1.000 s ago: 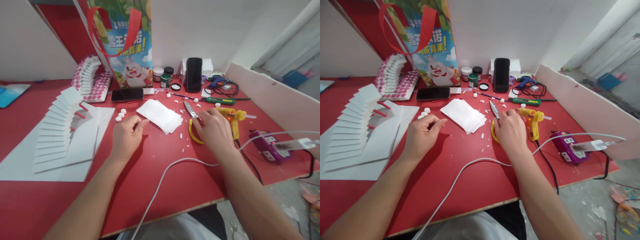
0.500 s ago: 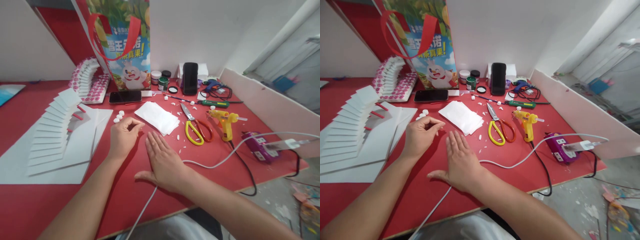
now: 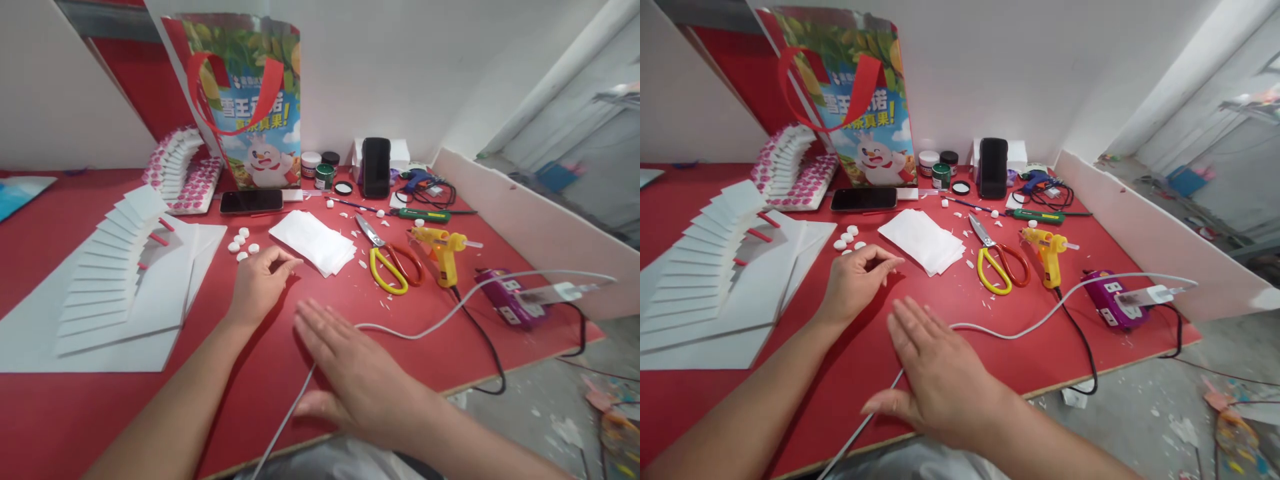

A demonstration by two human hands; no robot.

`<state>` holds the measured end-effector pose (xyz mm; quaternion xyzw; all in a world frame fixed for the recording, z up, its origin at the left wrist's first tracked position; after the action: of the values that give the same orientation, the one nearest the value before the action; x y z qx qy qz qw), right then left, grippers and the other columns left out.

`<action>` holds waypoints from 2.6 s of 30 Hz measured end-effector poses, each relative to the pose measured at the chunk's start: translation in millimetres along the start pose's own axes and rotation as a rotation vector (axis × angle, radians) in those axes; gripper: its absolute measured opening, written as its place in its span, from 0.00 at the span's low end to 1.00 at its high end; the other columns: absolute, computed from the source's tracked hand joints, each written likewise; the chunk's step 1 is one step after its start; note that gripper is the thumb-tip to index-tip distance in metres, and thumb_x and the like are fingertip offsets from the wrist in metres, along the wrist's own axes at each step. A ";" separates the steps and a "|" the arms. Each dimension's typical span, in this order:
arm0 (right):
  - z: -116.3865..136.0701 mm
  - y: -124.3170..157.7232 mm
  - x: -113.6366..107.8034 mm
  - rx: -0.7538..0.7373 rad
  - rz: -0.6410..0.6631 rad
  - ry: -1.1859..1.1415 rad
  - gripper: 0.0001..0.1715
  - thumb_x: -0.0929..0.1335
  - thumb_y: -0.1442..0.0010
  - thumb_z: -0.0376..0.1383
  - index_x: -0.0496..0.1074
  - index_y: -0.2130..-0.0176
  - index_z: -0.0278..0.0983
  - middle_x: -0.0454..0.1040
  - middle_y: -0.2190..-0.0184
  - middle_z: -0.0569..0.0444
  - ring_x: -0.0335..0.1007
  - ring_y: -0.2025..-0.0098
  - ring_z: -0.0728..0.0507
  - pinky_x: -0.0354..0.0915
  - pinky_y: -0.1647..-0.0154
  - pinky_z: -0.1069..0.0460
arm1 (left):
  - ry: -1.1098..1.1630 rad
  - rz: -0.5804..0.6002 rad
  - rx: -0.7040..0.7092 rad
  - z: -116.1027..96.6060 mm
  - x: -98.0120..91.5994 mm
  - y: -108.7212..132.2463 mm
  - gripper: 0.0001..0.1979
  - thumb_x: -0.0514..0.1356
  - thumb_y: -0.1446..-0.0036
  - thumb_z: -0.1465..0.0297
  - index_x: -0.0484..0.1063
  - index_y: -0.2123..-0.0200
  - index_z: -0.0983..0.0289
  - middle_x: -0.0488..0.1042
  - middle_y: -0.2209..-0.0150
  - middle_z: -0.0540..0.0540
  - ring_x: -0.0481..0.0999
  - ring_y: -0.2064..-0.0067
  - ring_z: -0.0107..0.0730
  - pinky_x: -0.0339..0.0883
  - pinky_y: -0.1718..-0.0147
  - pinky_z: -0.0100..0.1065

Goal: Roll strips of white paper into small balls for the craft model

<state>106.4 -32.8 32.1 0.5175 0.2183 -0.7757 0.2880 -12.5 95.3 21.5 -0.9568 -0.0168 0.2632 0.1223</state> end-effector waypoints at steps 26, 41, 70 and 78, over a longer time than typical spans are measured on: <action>-107.9 -72.9 -62.5 0.236 -0.443 0.086 0.14 0.67 0.33 0.41 0.77 0.57 0.35 0.77 0.57 0.43 0.69 0.53 0.37 0.63 0.48 0.44 | -0.011 -0.110 0.068 -3.7 -9.4 -0.8 0.11 0.55 0.36 0.68 0.78 0.60 0.62 0.78 0.63 0.54 0.77 0.61 0.35 0.72 0.60 0.34; -134.3 -87.1 -38.1 0.341 -0.379 -0.182 0.09 0.67 0.38 0.31 0.74 0.71 0.35 0.72 0.70 0.52 0.67 0.66 0.46 0.59 0.62 0.52 | -0.154 0.736 -0.018 2.4 32.9 17.6 0.09 0.69 0.48 0.62 0.74 0.65 0.58 0.72 0.60 0.50 0.73 0.61 0.34 0.68 0.62 0.34; -152.4 -72.1 -44.0 0.380 -0.443 -1.655 0.14 0.77 0.59 0.36 0.70 0.74 0.36 0.71 0.78 0.60 0.65 0.76 0.51 0.61 0.74 0.55 | 1.146 0.073 -0.460 5.2 31.5 -7.2 0.17 0.66 0.41 0.59 0.76 0.54 0.65 0.82 0.54 0.59 0.81 0.49 0.41 0.76 0.51 0.36; -136.7 -80.1 -25.3 0.373 -0.213 -1.253 0.22 0.78 0.51 0.48 0.74 0.67 0.36 0.72 0.74 0.58 0.66 0.74 0.52 0.60 0.75 0.56 | 1.078 0.018 -0.561 31.8 40.5 12.4 0.11 0.69 0.46 0.70 0.79 0.59 0.66 0.84 0.62 0.56 0.83 0.57 0.41 0.78 0.56 0.36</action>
<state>152.7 119.0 8.4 -0.0151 -0.0786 -0.9790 0.1875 5.8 94.4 -28.3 -0.9512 -0.0130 -0.2718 -0.1456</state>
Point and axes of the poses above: each hand's wrist, its own y-axis away from the middle knuckle, its own x-axis out of the palm, z = x × y, the point moved 10 cm from there along -y, towards the middle knuckle
